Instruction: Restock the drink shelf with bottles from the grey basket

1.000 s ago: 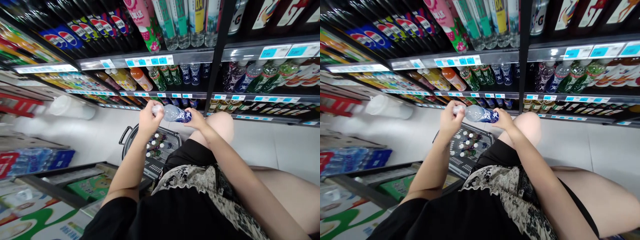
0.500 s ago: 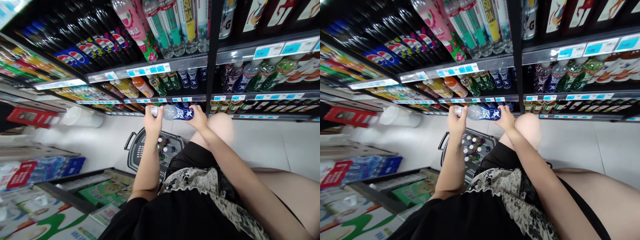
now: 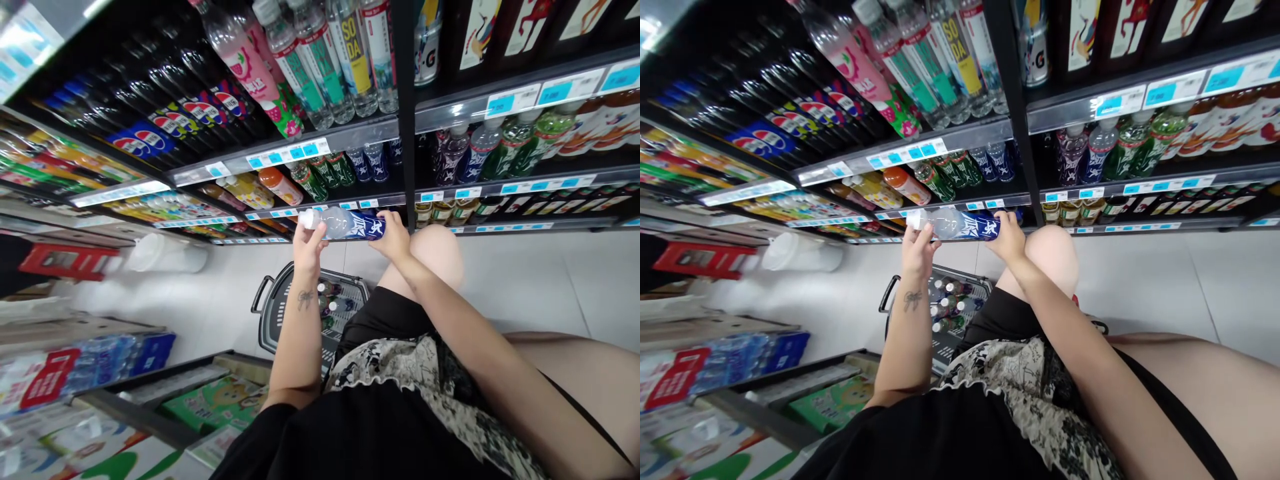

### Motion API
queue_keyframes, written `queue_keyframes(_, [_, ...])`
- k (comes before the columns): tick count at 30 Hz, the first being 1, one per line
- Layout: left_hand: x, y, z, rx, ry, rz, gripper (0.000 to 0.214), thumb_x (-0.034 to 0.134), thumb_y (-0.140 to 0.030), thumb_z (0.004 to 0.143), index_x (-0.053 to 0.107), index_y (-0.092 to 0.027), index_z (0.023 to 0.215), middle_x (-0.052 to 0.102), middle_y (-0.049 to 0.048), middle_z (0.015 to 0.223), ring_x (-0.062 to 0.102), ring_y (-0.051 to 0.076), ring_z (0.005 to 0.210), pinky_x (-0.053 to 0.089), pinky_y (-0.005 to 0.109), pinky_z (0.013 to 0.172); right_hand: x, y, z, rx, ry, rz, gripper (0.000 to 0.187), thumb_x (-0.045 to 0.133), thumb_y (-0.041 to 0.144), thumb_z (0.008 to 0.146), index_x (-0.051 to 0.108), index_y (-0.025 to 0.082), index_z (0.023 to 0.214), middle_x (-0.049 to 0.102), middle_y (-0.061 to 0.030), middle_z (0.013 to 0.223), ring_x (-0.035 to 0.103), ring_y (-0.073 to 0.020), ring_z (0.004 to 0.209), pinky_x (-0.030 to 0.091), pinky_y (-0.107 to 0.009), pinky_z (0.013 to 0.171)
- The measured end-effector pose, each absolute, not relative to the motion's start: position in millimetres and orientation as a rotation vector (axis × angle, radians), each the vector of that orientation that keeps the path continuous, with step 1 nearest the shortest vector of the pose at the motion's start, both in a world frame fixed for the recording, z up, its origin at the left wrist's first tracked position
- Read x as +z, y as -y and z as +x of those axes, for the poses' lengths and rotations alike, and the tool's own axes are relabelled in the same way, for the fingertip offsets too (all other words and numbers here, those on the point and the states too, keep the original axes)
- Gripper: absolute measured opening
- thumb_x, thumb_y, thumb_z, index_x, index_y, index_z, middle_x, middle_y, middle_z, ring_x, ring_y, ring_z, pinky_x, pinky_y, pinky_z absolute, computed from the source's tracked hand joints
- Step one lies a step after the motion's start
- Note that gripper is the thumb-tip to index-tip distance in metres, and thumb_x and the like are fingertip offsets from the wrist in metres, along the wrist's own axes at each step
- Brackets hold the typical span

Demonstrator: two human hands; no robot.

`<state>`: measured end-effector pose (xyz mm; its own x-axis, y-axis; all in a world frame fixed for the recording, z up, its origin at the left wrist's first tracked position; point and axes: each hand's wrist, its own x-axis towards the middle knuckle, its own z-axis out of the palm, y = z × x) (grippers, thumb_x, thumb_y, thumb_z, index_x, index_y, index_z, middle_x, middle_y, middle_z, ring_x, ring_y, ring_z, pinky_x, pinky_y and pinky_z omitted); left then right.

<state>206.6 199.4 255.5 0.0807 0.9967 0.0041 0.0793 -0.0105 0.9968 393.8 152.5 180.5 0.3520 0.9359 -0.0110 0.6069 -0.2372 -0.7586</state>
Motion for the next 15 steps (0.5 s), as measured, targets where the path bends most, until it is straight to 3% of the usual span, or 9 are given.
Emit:
queue_keyframes(4, [248, -200, 220, 1.034, -1.277, 1.190, 0.066, 0.081, -0.060, 0.071, 0.059, -0.024, 0.122, 0.067, 0.0097, 0.121, 0.068, 0.023, 0.109, 0.061, 0.031, 0.078, 183, -152, 391, 0.571, 1.364, -1.942, 0.058, 0.072, 0.029, 0.074, 0.050, 0.023, 0.128, 0.050, -0.0098, 0.132, 0.062, -0.0264, 0.104, 0.054, -0.034, 0.079])
queue_keyframes(10, [235, -201, 235, 1.057, -1.435, 1.142, 0.064, 0.082, -0.054, 0.073, 0.060, -0.021, 0.122, 0.068, 0.0121, 0.119, 0.070, 0.024, 0.100, 0.063, 0.032, 0.072, 180, -156, 387, 0.571, 1.379, -1.974, 0.063, 0.066, 0.025, 0.080, 0.045, 0.021, 0.140, 0.044, -0.0140, 0.143, 0.059, -0.0284, 0.116, 0.054, -0.036, 0.088])
queue_keyframes(12, [229, -202, 240, 1.143, -1.415, 1.342, 0.066, 0.085, -0.051, 0.068, 0.062, -0.017, 0.119, 0.069, 0.0115, 0.114, 0.070, 0.024, 0.100, 0.062, 0.033, 0.077, 177, -160, 384, 0.693, 1.414, -2.005, 0.081, 0.069, 0.025, 0.080, 0.033, 0.019, 0.152, 0.036, -0.0178, 0.152, 0.057, -0.0304, 0.122, 0.054, -0.038, 0.093])
queue_keyframes(15, [220, -205, 248, 1.186, -1.268, 1.749, 0.066, 0.089, -0.044, 0.063, 0.064, -0.015, 0.118, 0.069, 0.0104, 0.115, 0.067, 0.025, 0.108, 0.056, 0.038, 0.098, 172, -168, 379, 0.982, 1.446, -2.136, 0.111, 0.073, 0.026, 0.080, 0.001, 0.010, 0.162, 0.023, -0.0276, 0.161, 0.059, -0.0349, 0.122, 0.053, -0.043, 0.095])
